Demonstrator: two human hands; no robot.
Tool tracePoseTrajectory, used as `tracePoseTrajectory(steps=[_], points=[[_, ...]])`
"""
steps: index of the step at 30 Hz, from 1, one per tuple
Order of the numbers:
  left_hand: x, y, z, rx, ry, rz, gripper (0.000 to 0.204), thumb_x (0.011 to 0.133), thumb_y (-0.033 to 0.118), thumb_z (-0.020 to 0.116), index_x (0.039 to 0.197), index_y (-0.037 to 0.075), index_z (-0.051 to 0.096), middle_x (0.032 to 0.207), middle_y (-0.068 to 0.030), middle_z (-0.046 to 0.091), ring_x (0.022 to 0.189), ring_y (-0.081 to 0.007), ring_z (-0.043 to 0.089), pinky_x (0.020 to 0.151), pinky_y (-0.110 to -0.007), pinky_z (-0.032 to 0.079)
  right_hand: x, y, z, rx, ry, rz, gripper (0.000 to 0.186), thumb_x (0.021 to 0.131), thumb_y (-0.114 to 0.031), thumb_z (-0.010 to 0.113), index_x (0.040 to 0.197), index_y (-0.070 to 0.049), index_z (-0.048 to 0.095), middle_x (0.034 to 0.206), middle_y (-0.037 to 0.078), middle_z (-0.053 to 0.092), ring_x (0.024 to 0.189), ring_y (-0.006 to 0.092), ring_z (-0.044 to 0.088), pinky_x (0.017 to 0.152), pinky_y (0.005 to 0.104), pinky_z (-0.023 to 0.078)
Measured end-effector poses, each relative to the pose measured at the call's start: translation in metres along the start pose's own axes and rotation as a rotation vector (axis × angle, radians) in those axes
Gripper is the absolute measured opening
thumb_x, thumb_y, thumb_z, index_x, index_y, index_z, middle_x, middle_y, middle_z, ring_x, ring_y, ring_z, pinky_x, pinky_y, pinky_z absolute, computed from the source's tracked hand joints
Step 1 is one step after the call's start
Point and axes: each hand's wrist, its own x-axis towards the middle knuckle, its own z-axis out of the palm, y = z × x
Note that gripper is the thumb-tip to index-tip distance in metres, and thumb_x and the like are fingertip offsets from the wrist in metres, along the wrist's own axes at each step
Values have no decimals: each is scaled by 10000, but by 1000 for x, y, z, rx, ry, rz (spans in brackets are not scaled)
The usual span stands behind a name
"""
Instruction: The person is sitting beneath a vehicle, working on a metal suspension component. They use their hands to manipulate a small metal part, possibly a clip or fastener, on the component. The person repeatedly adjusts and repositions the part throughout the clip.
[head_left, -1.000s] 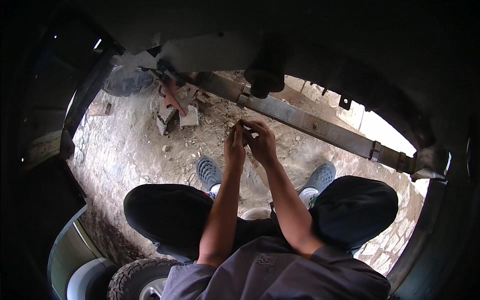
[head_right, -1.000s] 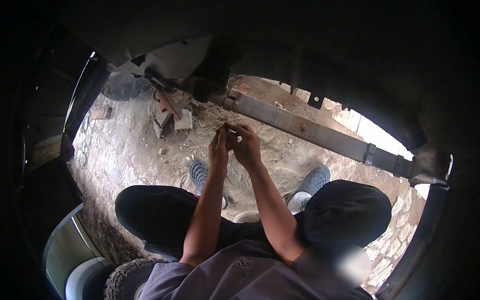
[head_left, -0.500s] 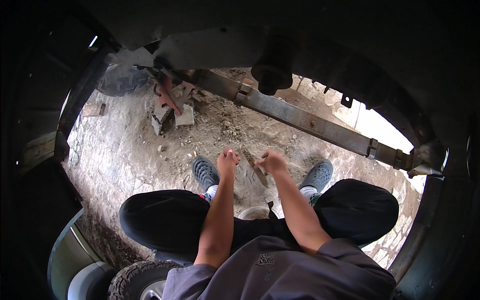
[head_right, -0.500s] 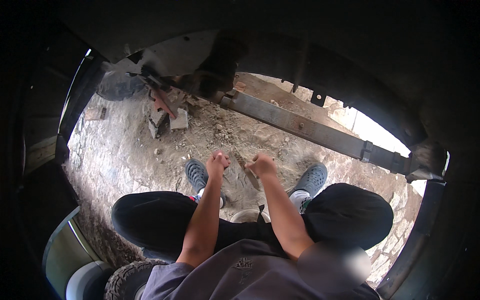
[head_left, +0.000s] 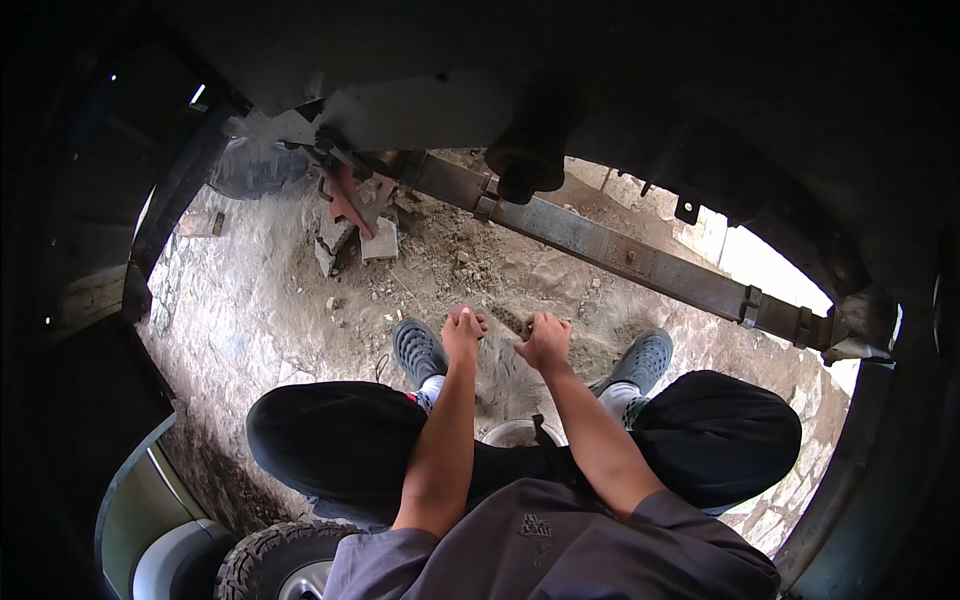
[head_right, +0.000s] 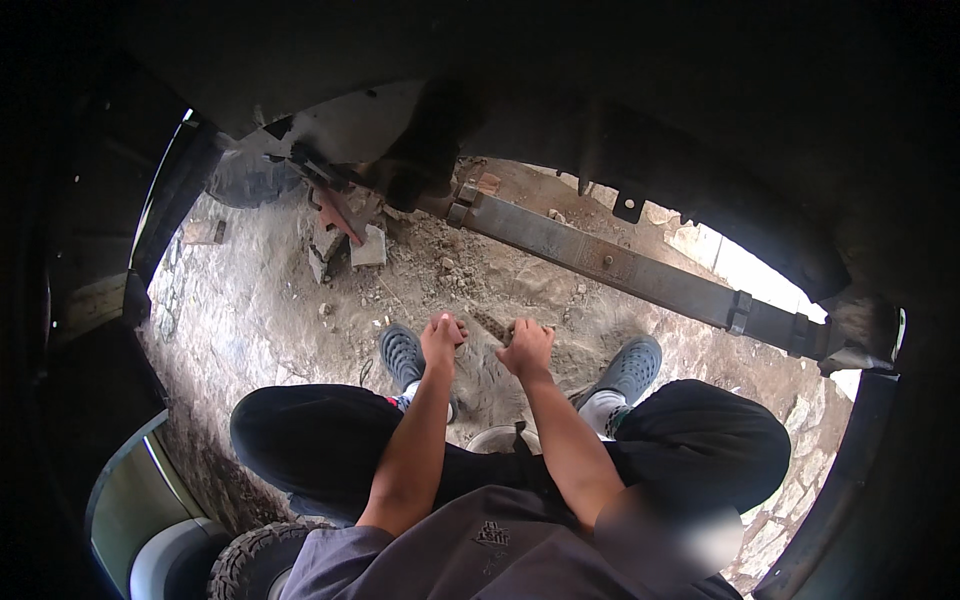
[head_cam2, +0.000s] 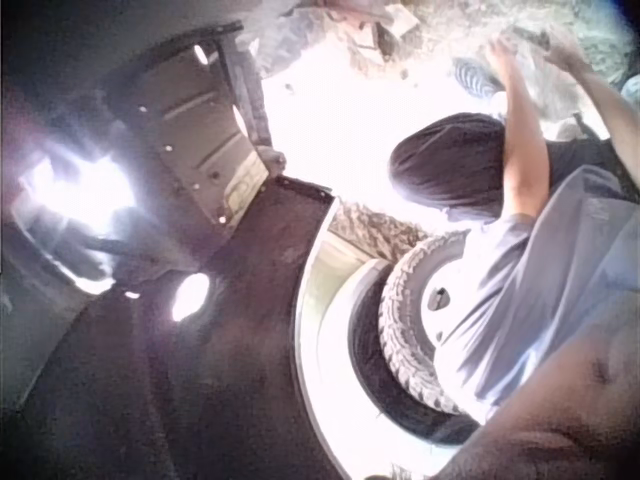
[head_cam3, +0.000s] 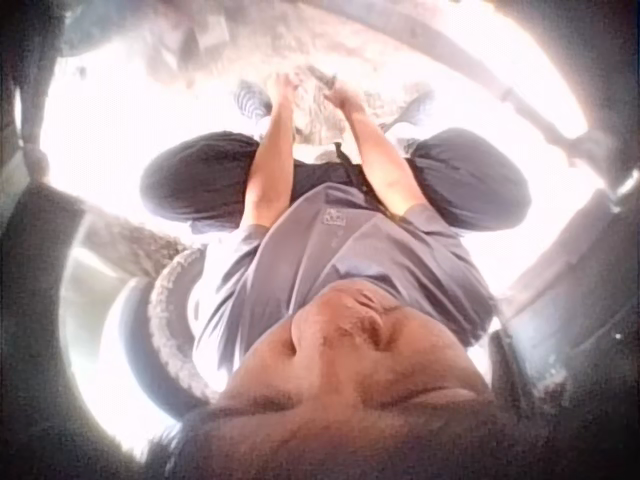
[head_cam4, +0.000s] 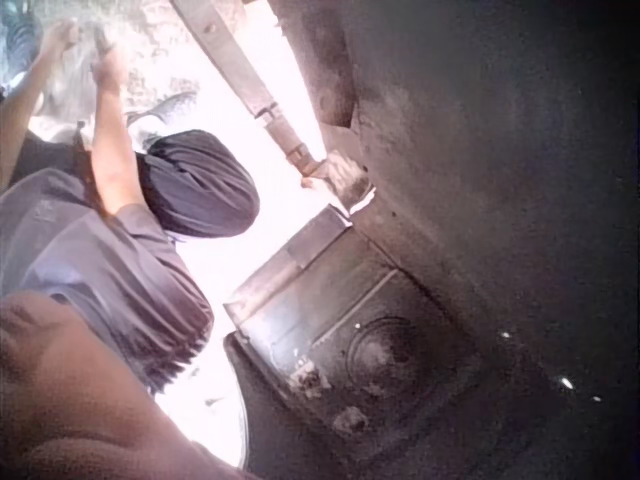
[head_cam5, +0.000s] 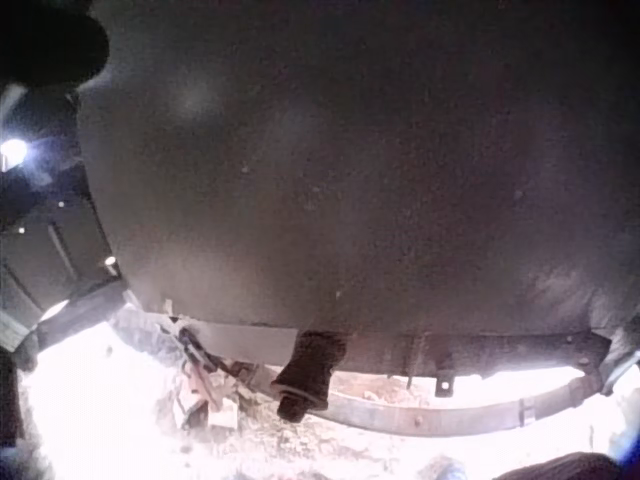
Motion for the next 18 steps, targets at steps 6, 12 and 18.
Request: tracePoseTrajectory(steps=[6,12,18], points=[[-10,32,9,-71,25,90,262,1064,236,606,1131,-11,660,865,-88,722,682,-185,685,623,-331,548,36,-33,-44,318,-139,80,582,691,-246,891,1190,-66,653,1196,173,690,1111,395,676,954,458,550],[-20,125,22,-375,14,302,328,1063,325,660,1244,57,606,1036,-63,673,874,-156,691,738,-343,611,42,-96,-135,649,-166,-137,558,750,-131,835,1264,-80,625,1147,224,747,1031,419,724,892,461,571],[-42,201,47,-391,-214,435,356,991,145,749,1292,26,601,1104,-77,692,972,-196,724,827,-348,647,48,-120,-173,756,-219,-232,927,746,38,826,1575,-156,462,1292,164,724,1110,303,740,924,395,589]])
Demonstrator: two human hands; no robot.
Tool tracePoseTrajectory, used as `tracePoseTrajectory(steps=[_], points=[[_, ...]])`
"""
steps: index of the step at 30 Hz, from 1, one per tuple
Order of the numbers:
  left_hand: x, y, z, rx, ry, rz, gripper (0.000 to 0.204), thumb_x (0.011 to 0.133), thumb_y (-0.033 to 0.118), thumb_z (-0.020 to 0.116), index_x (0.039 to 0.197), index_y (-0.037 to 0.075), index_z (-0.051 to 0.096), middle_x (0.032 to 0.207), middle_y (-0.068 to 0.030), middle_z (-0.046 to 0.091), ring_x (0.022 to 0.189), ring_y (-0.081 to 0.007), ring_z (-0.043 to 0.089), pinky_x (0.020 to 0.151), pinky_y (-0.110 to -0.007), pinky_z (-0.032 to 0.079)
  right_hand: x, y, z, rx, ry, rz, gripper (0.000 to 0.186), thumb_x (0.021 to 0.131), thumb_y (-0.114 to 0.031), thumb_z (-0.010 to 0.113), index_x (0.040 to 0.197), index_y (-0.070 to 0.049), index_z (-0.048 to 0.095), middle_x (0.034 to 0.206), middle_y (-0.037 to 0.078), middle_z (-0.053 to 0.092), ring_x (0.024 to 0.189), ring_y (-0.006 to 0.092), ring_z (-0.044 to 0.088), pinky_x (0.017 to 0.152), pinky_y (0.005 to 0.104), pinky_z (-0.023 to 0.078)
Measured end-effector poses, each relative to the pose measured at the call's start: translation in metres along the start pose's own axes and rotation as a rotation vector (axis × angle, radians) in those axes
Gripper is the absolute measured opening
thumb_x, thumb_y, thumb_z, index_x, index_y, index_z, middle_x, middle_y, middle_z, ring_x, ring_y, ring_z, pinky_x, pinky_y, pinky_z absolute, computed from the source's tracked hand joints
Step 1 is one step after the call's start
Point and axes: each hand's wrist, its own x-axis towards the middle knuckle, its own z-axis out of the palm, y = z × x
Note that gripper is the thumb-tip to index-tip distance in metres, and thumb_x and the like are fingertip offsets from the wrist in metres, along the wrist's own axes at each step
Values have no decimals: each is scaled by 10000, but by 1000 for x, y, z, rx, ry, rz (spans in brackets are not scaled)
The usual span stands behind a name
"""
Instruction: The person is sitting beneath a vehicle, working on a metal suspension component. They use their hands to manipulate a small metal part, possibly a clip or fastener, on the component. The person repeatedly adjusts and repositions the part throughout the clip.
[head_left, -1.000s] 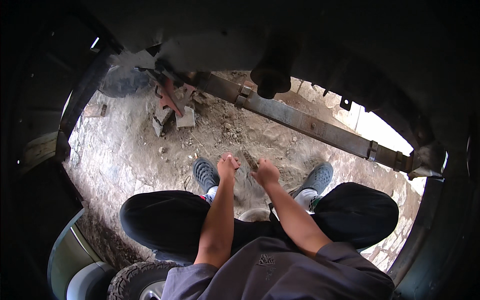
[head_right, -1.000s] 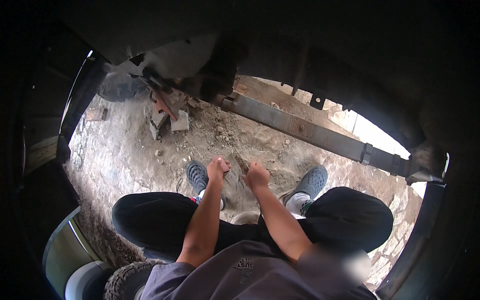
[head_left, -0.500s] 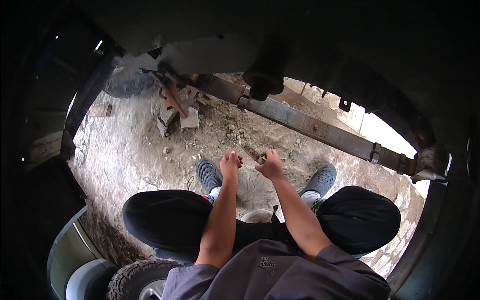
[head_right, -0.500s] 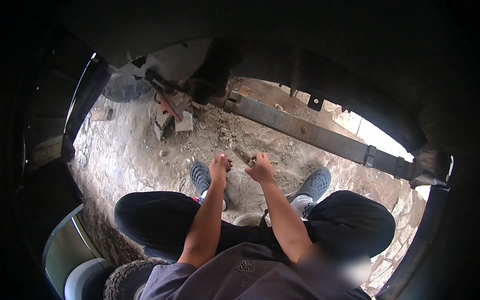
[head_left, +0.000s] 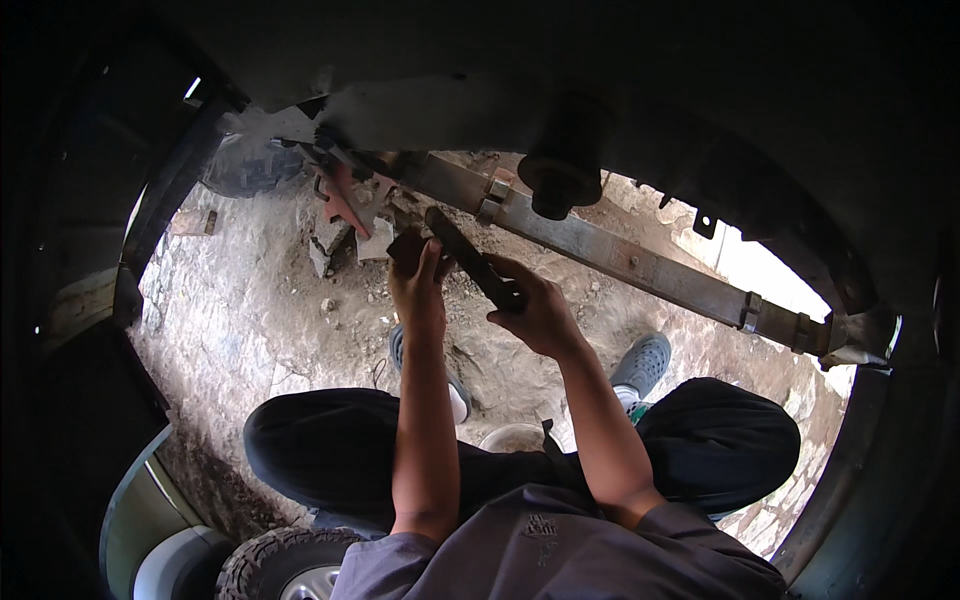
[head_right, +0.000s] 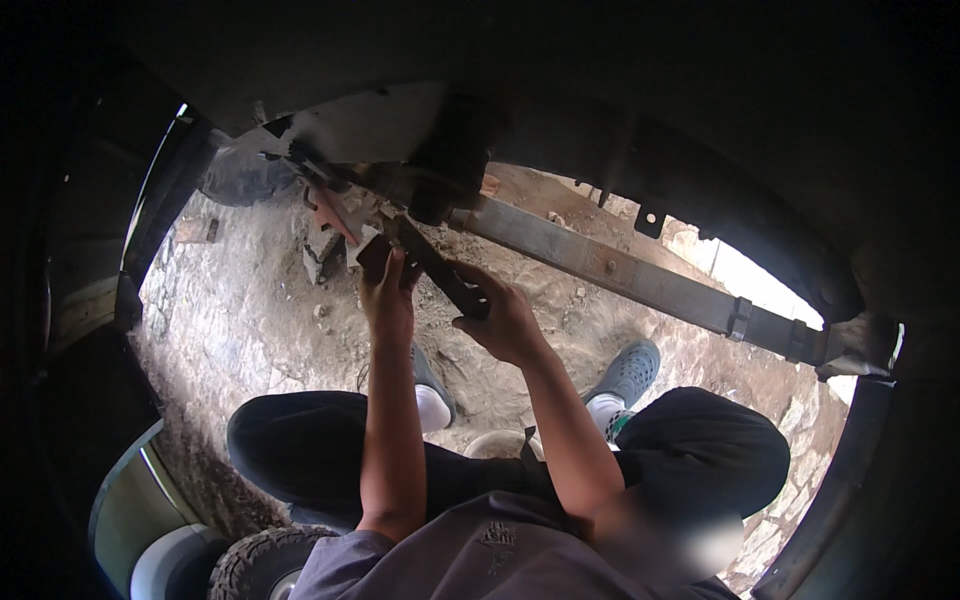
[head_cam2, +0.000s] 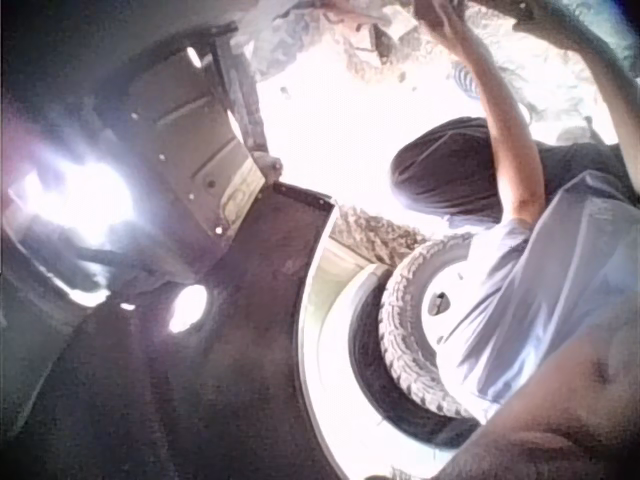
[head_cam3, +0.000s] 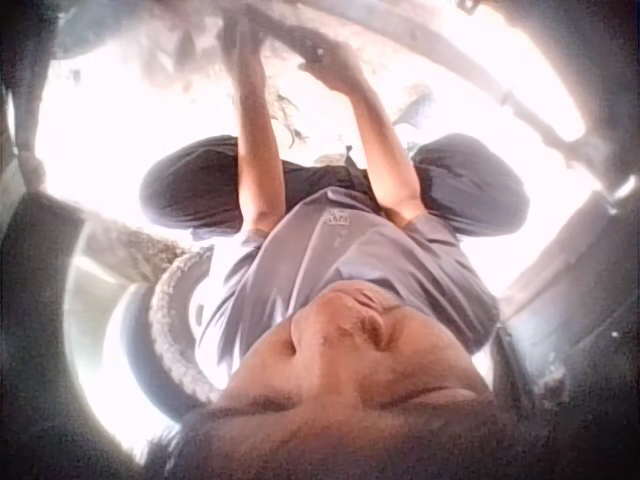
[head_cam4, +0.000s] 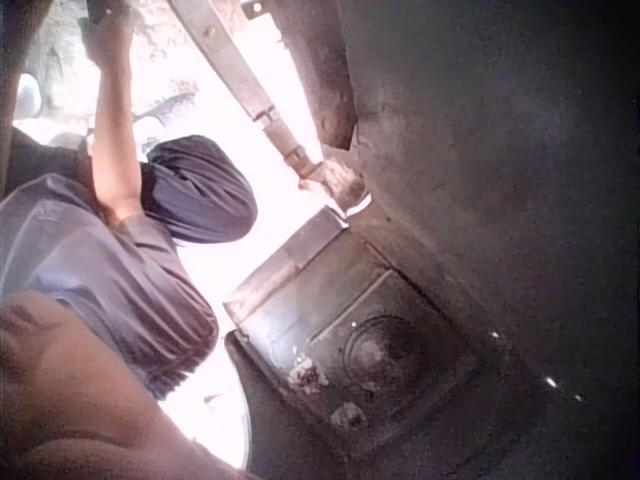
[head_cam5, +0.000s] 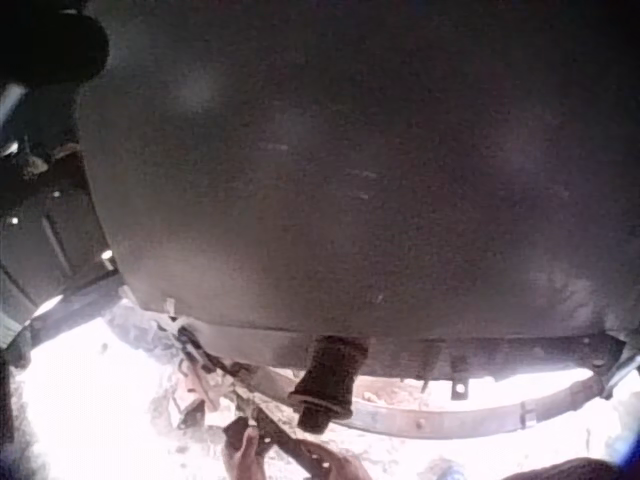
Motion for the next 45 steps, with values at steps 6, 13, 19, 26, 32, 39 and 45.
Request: tracePoseTrajectory(steps=[6,13,19,26,32,39,45], points=[[26,17,10,-85,-87,-39,248,1008,100,714,1241,62,638,1071,-66,707,979,-190,716,828,-353,646,-5,-4,2,669,40,16,924,828,70,775,1632,-66,343,1467,141,584,1106,239,731,806,308,614],[12,-7,-17,-75,146,-124,250,1017,157,721,1232,68,630,1047,-75,686,920,-177,686,739,-340,609,2,-22,-18,672,150,263,932,810,91,783,1616,-125,369,1242,160,651,816,166,686,593,273,546],[16,-18,-36,-147,166,-140,243,1010,181,729,1210,79,636,1012,-88,724,859,-204,704,725,-334,589,11,-28,-31,598,128,277,638,997,-142,601,1599,-174,391,1060,150,686,694,204,657,622,320,525],[19,-17,-43,-106,211,-147,228,1014,193,724,1211,95,662,1014,-73,729,871,-194,713,730,-325,585,28,-34,21,-463,297,-21,651,1015,-165,656,1621,-158,415,1166,256,636,1056,392,684,919,483,554],[14,-27,-39,-102,167,-148,248,1019,199,718,1236,95,658,1013,-70,733,846,-187,715,721,-312,589,105,-25,20,-490,444,70,585,1025,-140,606,1586,-90,447,1134,320,633,1052,473,669,951,529,536],[12,-25,-35,-113,188,-146,229,1023,205,710,1210,98,630,986,-77,734,805,-190,719,679,-307,586,83,-53,15,-543,357,26,612,1020,-155,619,1601,-105,435,1120,300,643,1050,456,671,973,515,536],[4,-37,-33,-95,117,-178,248,1050,229,673,1240,74,636,1023,-78,730,829,-182,720,672,-288,584,74,-31,33,-510,420,147,612,1023,-127,607,1610,-157,437,1152,298,614,1043,444,663,963,506,538]])
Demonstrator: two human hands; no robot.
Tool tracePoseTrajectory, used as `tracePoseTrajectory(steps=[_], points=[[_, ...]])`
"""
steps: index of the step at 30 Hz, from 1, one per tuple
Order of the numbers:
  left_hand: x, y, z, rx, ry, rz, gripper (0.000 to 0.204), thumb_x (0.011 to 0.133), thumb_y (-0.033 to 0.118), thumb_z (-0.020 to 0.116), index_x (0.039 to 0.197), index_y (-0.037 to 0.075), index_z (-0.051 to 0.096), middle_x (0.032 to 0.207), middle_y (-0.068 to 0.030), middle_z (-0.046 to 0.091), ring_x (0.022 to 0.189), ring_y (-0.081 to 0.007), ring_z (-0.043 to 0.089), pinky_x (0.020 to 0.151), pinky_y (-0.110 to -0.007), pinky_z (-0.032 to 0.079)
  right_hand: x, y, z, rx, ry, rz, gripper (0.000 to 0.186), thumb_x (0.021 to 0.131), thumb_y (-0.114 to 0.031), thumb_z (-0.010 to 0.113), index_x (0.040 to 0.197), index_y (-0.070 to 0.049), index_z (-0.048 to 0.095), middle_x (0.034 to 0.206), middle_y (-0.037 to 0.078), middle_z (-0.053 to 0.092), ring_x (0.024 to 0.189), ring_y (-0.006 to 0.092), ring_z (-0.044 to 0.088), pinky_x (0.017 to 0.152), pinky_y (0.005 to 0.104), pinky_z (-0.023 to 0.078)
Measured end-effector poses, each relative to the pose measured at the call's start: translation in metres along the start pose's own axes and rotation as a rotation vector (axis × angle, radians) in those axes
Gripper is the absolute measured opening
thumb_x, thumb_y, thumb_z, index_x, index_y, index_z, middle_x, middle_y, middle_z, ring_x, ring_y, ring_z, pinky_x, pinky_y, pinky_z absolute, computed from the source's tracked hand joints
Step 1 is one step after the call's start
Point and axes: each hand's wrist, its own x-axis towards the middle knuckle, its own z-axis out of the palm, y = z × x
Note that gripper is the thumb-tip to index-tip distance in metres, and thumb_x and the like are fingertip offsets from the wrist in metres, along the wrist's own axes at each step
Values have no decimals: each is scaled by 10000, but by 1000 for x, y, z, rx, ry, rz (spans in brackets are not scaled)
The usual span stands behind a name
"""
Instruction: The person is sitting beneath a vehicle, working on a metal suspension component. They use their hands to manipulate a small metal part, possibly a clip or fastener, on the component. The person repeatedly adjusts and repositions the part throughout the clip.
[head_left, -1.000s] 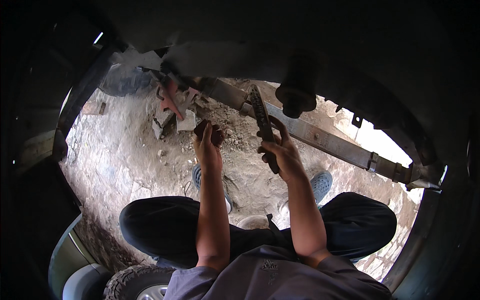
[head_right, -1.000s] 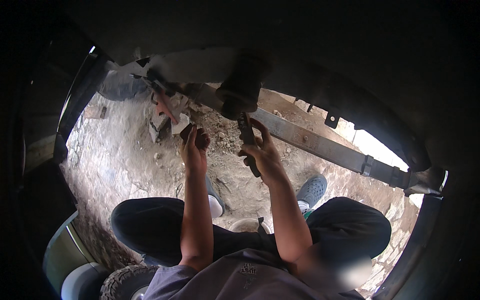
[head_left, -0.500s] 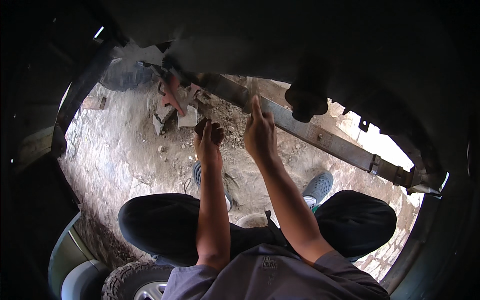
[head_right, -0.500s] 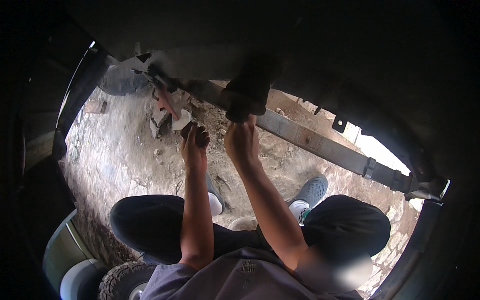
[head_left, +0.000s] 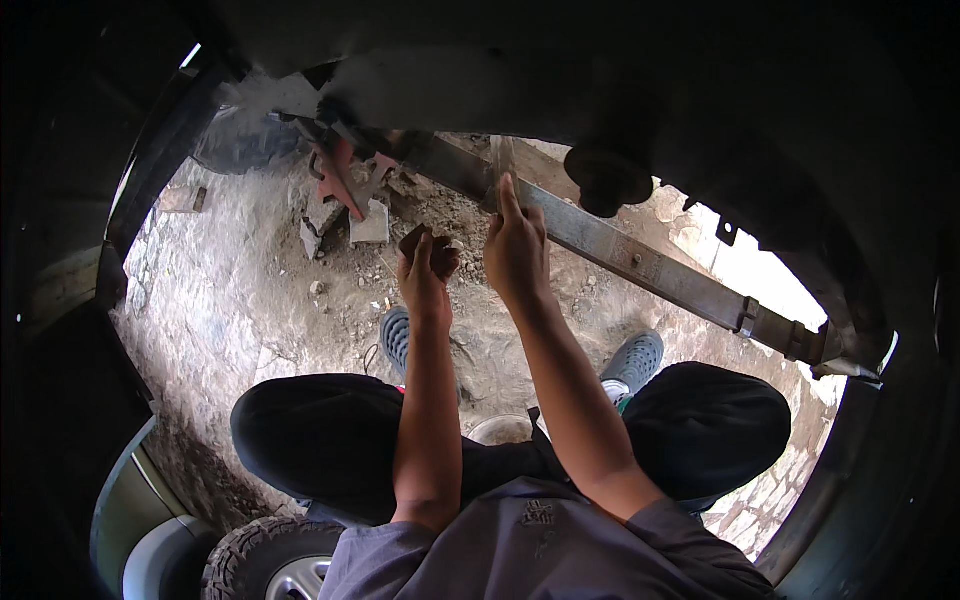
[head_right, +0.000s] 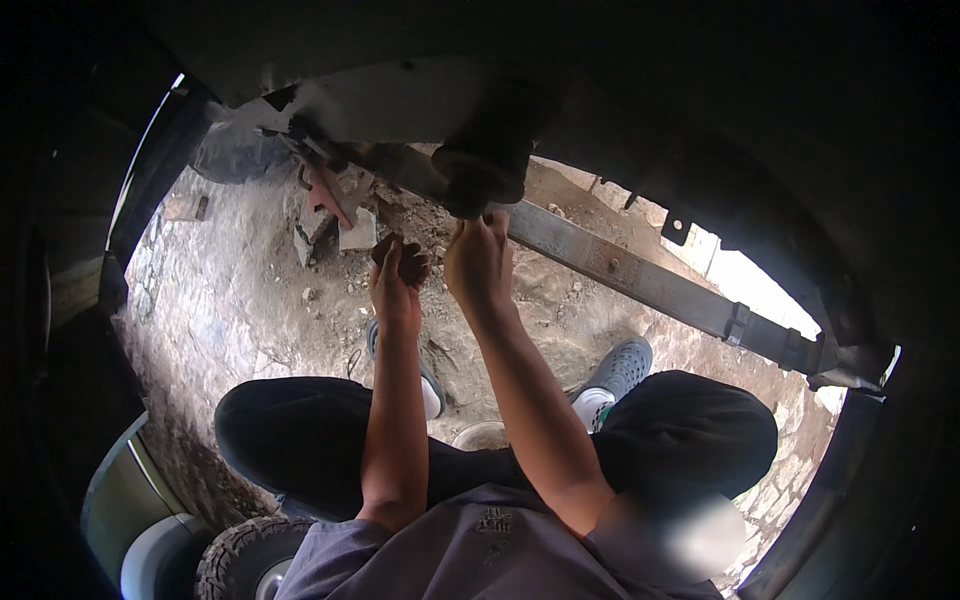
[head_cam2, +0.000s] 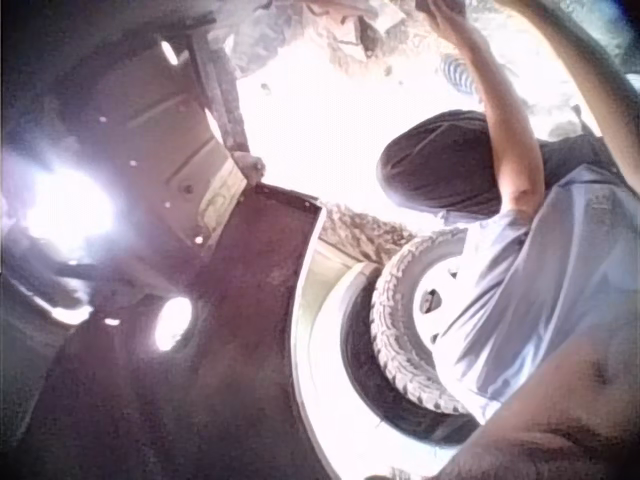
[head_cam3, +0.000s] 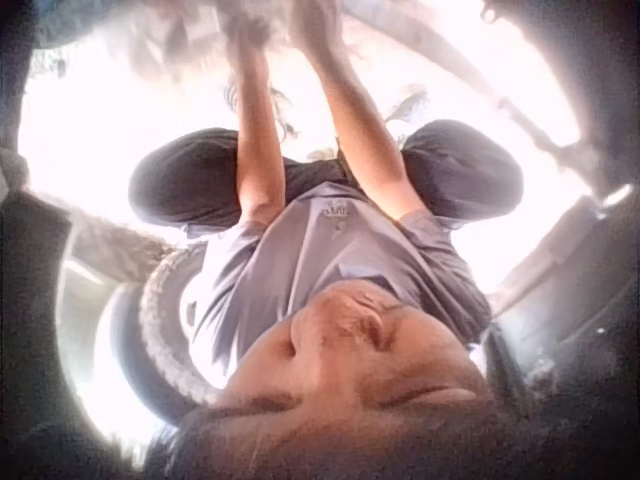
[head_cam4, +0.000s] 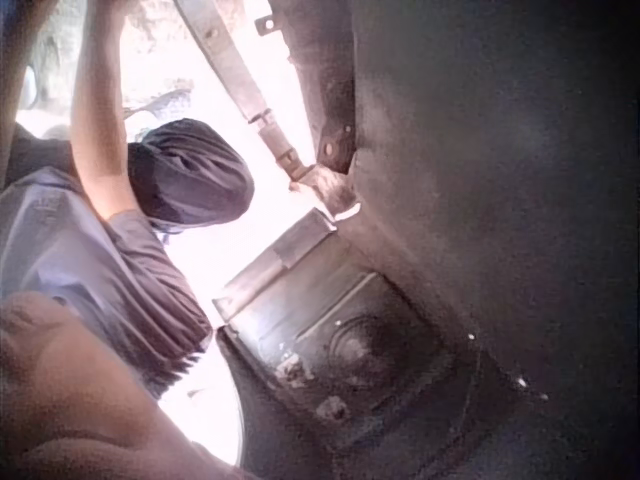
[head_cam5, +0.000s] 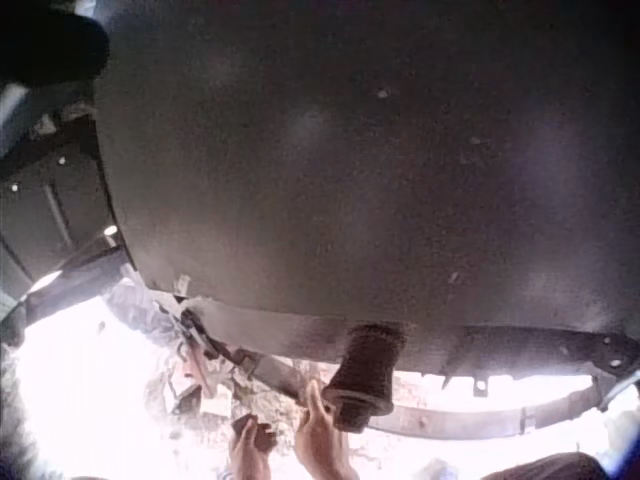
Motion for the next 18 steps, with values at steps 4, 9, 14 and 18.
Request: tracePoseTrajectory(steps=[4,9,14,18], points=[[-2,3,6,33,77,-1,239,1044,225,681,1225,74,638,1013,-88,729,819,-195,717,667,-294,575,42,2,-15,-58,-9,-47,569,1042,-181,583,1594,-139,452,1208,332,624,1116,472,632,1018,533,499],[-2,9,-10,26,68,54,238,1033,221,700,1217,80,643,982,-89,727,775,-190,695,651,-299,549,-14,-4,-26,65,-7,-13,468,999,-108,583,1465,-90,545,1243,334,613,1117,498,635,971,551,525],[-1,-5,-15,123,127,102,251,1032,220,704,1214,57,647,984,-86,727,778,-171,693,665,-288,562,-8,-11,-5,40,25,14,605,1017,-119,609,1600,-137,446,1177,303,612,1081,476,661,973,521,533],[-14,-5,1,139,149,91,232,1033,211,697,1194,47,664,971,-79,743,775,-158,699,679,-295,565,57,14,-12,-4,-44,-42,572,1019,-160,599,1575,-119,472,1150,340,655,1133,514,648,993,547,521]])
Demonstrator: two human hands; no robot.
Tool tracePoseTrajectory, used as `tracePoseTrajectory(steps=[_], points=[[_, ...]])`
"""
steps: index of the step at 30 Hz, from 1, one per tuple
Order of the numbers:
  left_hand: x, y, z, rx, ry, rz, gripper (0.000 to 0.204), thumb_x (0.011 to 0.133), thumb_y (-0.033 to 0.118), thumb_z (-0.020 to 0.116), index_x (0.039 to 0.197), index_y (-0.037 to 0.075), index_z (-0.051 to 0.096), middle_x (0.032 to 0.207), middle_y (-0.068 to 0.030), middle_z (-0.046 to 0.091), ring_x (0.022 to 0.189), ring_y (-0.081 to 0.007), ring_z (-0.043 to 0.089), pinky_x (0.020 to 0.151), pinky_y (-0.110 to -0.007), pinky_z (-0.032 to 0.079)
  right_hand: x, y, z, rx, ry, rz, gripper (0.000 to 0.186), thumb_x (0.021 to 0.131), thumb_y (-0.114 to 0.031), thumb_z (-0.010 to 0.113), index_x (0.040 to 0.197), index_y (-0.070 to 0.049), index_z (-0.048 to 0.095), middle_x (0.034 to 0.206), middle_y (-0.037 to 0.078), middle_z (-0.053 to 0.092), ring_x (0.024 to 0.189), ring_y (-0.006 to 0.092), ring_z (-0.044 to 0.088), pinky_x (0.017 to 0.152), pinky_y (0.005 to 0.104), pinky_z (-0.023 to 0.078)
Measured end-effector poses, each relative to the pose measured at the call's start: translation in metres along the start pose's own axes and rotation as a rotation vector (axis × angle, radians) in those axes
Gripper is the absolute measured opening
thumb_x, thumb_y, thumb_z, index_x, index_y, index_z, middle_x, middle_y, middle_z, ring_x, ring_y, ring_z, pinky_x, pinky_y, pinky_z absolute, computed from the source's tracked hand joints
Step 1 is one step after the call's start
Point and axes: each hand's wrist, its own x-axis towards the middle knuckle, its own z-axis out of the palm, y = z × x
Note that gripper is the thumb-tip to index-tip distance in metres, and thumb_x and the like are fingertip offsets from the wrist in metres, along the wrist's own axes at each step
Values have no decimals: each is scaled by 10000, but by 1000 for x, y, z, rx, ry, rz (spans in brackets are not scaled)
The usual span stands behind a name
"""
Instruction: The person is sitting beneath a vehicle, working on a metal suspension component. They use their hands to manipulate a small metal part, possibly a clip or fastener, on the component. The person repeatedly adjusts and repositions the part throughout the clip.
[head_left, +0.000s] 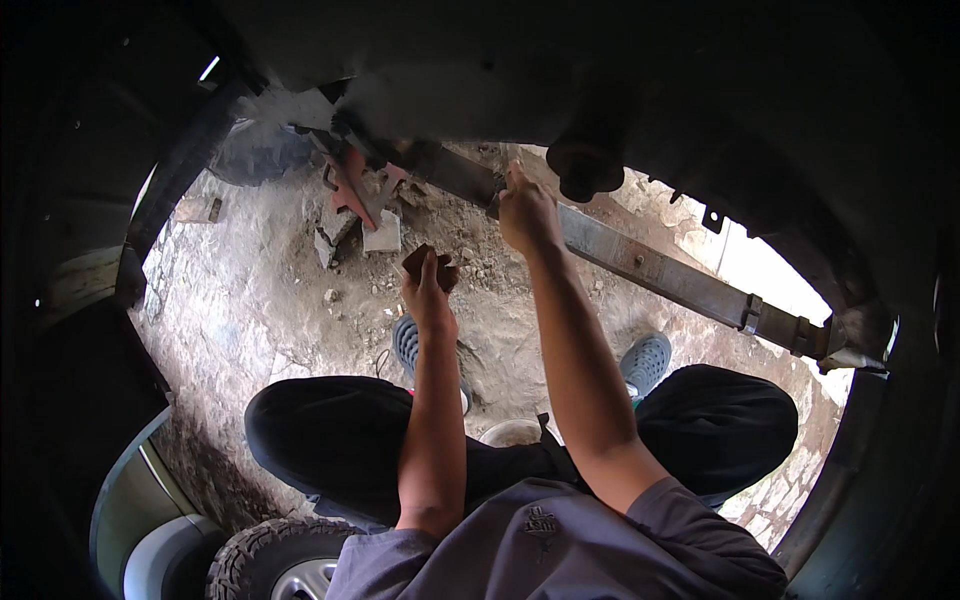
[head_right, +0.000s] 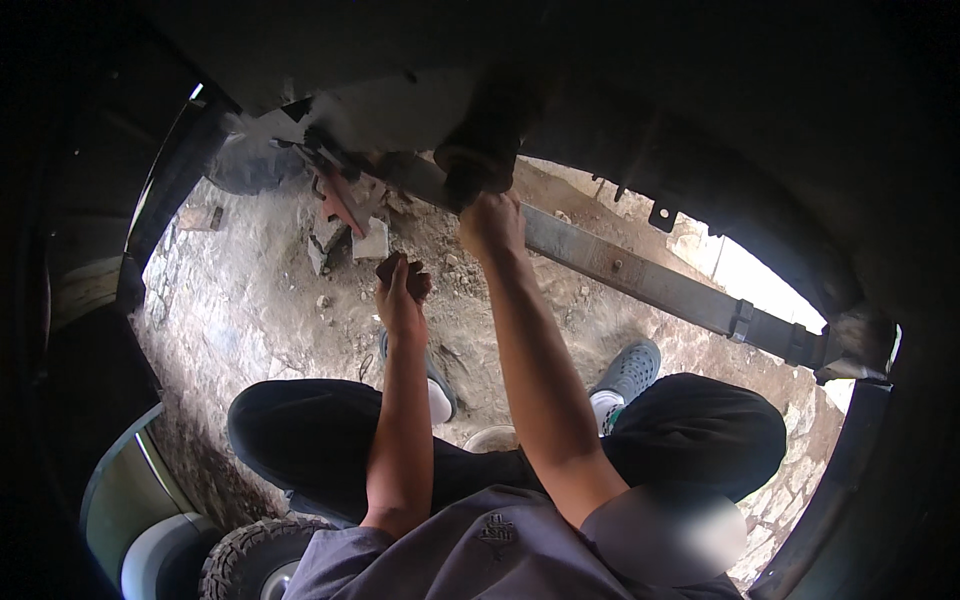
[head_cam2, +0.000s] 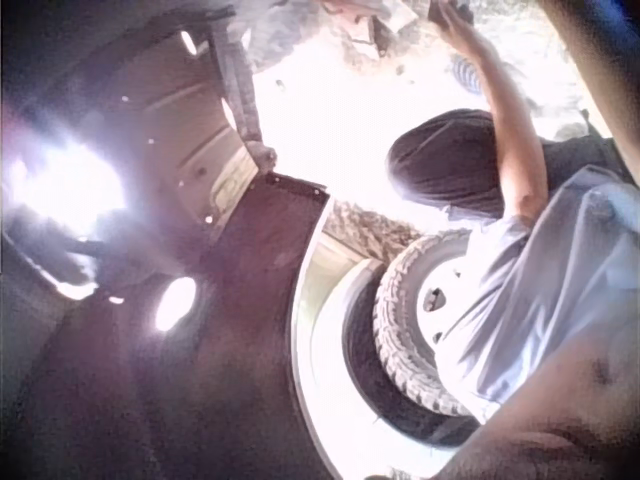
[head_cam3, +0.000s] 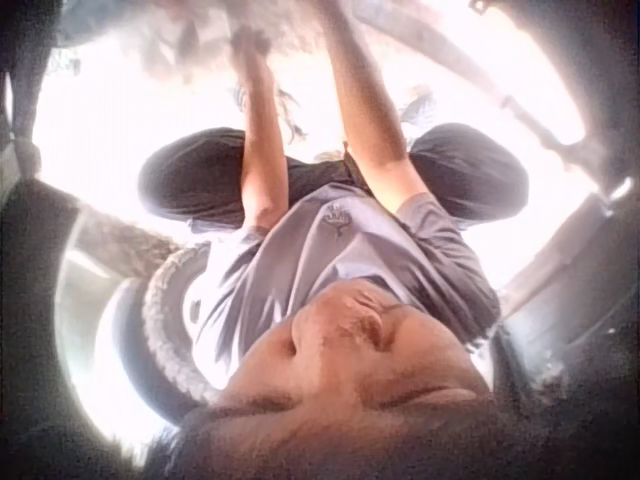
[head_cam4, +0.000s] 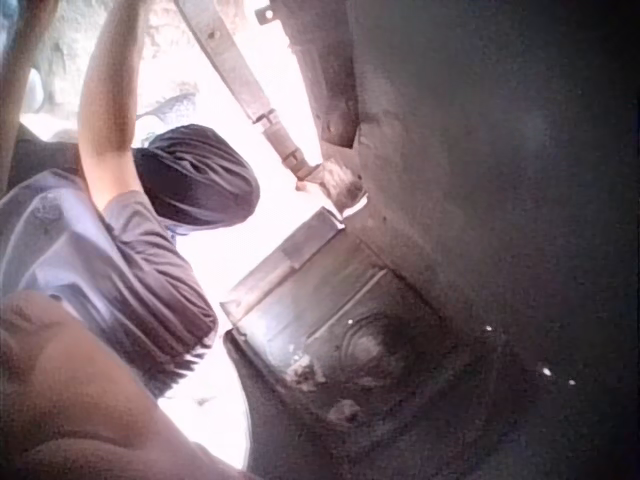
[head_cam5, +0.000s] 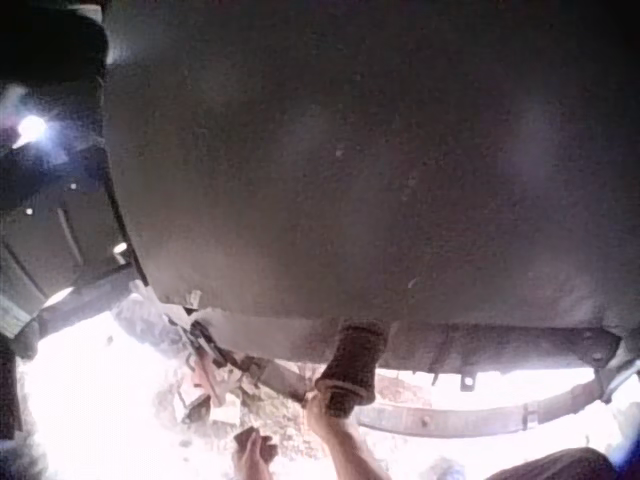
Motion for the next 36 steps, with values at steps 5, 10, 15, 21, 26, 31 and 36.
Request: tracePoseTrajectory(steps=[5,10,15,21,26,31,36], points=[[1,-4,-8,-18,-8,18,236,1034,210,695,1209,55,664,973,-78,745,760,-155,698,682,-301,567,-59,-35,-38,-108,-110,51,574,1028,-179,597,1575,-76,459,1170,367,645,1115,522,660,1007,553,530],[-1,-16,-1,-11,-62,-36,249,1033,208,695,1225,51,666,984,-79,747,772,-160,703,690,-302,574,-38,-38,-19,-114,-121,8,557,1002,-120,594,1540,-29,481,1197,368,662,1128,502,663,1000,536,541],[2,-8,9,15,-64,-10,262,1028,209,702,1225,45,648,981,-80,734,781,-162,700,677,-294,568,2,-28,-16,-163,-181,-61,547,993,-106,585,1511,30,475,1209,327,689,1151,482,663,1019,508,536],[6,-11,3,-10,-71,-36,293,1014,225,724,1229,47,635,981,-91,717,749,-169,687,635,-271,548,-62,-24,-23,-38,-53,-12,525,887,-14,611,1406,-30,542,1134,402,633,1029,561,674,882,558,583],[7,-14,-4,26,-49,-40,299,1015,234,722,1235,50,636,987,-98,718,750,-176,685,649,-277,549,-63,-37,-26,-65,-138,41,580,999,-101,556,1559,-41,419,1205,417,624,1152,540,643,981,552,542],[6,-7,13,9,-117,-48,254,1032,191,686,1228,36,639,991,-85,725,772,-175,691,685,-308,556,-9,-34,-26,-54,-239,73,575,1030,-124,534,1581,-31,399,1287,386,626,1217,490,641,1001,550,536],[5,-14,12,29,-60,-5,244,1047,135,636,1277,58,607,1020,-69,666,756,-164,652,640,-339,547,-53,-26,-14,-125,-118,-24,629,1023,-129,557,1616,-52,360,1153,400,628,1029,549,678,852,572,584]])
